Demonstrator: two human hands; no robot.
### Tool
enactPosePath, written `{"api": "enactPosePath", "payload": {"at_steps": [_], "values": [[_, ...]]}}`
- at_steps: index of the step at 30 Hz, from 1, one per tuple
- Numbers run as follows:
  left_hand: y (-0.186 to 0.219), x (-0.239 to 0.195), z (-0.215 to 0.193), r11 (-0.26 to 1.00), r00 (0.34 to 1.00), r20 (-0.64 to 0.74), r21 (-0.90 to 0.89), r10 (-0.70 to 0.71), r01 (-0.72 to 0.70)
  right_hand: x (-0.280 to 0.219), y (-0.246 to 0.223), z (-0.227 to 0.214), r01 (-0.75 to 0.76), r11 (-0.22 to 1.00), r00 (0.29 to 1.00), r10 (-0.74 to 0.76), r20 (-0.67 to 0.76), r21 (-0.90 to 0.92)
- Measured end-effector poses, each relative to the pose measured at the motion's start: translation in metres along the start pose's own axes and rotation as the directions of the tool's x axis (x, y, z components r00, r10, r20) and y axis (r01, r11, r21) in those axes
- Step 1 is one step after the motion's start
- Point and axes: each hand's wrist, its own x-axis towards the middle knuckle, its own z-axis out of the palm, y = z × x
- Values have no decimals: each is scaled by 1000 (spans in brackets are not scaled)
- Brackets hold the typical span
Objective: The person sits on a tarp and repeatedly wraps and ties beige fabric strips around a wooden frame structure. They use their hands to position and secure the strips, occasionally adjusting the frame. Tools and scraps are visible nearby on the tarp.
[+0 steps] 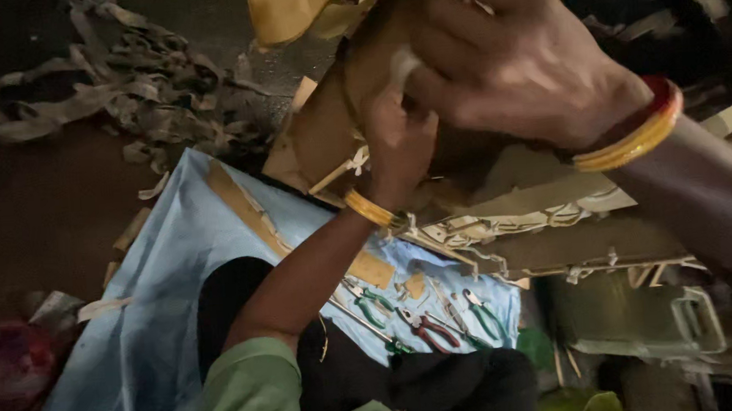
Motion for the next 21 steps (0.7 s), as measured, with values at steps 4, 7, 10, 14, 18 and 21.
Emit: {"api": "enactPosePath", "payload": {"at_steps": [4, 7, 10, 14, 18, 21], "values": [[-3, 13, 1, 969, 994, -58, -221, 97, -108, -18, 0, 2, -106, 992, 974, 118, -195, 73], [12, 22, 6, 984, 992, -85, -159, -97, 83, -45, -1, -3, -168, 952, 886, 259, -385, 256], [34, 25, 15, 952, 971, -112, -248, -211, 178, -76, -15, -11, -244, 908, 826, 378, -418, 340], [56, 24, 17, 949, 962, -201, -292, -183, 120, -86, -62, 5, -571, 606, 592, 771, -233, 554], [64, 20, 14, 954, 965, -135, -171, 224, -246, -80, -115, 30, -695, 493, 522, 847, -105, 524], [62, 23, 14, 985, 990, -142, 174, 5, 20, -73, -136, 47, -758, 404, 396, 909, -130, 512]]}}
